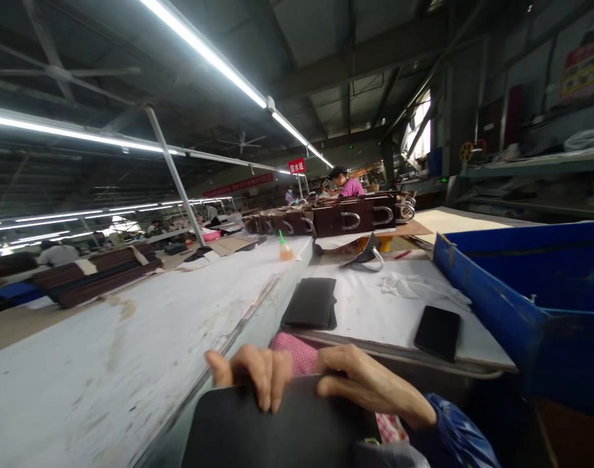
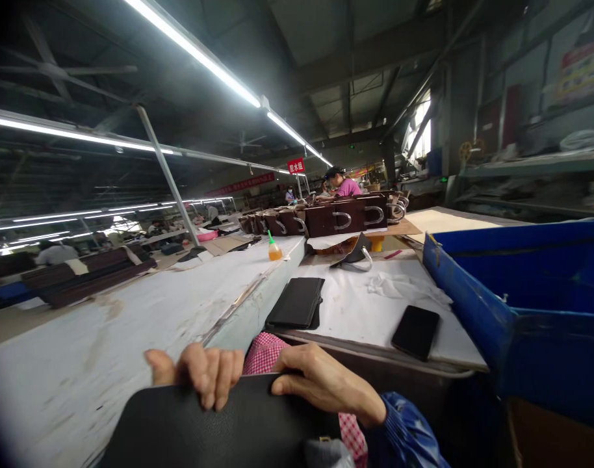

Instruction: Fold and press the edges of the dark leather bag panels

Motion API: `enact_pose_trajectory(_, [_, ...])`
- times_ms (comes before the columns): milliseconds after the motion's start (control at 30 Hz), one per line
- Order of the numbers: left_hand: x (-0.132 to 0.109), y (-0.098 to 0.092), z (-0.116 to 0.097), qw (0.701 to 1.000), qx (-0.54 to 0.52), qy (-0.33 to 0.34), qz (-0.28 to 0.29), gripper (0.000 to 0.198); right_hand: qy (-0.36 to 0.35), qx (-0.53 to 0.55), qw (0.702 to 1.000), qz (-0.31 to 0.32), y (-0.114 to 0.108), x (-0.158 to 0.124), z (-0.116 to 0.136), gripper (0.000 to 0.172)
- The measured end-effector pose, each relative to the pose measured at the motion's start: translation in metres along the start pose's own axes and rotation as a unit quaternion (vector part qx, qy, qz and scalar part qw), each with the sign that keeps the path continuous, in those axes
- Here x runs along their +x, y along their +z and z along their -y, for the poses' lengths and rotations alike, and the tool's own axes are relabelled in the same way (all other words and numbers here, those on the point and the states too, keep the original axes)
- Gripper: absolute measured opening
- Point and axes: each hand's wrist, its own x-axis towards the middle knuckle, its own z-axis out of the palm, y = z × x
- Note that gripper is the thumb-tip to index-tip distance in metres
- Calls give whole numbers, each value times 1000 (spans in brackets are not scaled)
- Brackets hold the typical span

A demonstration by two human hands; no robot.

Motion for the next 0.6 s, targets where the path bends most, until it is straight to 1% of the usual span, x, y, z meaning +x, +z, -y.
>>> enact_pose_trajectory(33, [-11,-7,4,996,17,-72,-58,74,12,-4,1000,0,2,0,-7,32])
enact_pose_trajectory(67, [-24,-14,7,984,25,-143,-107,80,19,-9,1000,-5,4,-1,-15,30])
enact_pose_trajectory(100, [-37,-21,8,969,16,-208,-134,88,25,-15,1000,-12,5,-2,-23,29])
enact_pose_trajectory(133, [-50,-28,7,953,5,-260,-155,93,30,-21,999,-17,6,-3,-32,29])
enact_pose_trajectory(167, [-62,-35,5,937,9,-301,-176,90,34,-27,999,-18,8,-4,-39,29])
enact_pose_trajectory(200, [-71,-42,1,924,33,-333,-183,81,35,-31,999,-17,9,-3,-46,30])
enact_pose_trajectory(233, [-78,-48,-4,914,92,-353,-180,64,34,-36,999,-14,11,-2,-51,30])
enact_pose_trajectory(267, [-83,-53,-10,902,174,-358,-168,54,30,-39,999,-9,12,-1,-54,31])
enact_pose_trajectory(300, [-85,-57,-17,885,259,-354,-156,49,22,-41,999,-1,14,1,-55,31])
enact_pose_trajectory(367, [-82,-62,-29,842,405,-330,-133,44,0,-44,999,17,17,8,-52,31])
enact_pose_trajectory(400, [-79,-63,-34,825,449,-320,-124,42,-13,-47,999,23,19,11,-48,30])
enact_pose_trajectory(467, [-73,-60,-40,806,492,-315,-98,38,-41,-55,997,28,27,19,-35,28])
enact_pose_trajectory(533, [-70,-55,-42,797,517,-306,-64,35,-68,-69,995,19,40,26,-20,27])
enact_pose_trajectory(600, [-74,-50,-41,787,555,-266,-35,33,-87,-87,992,4,57,31,-7,33])
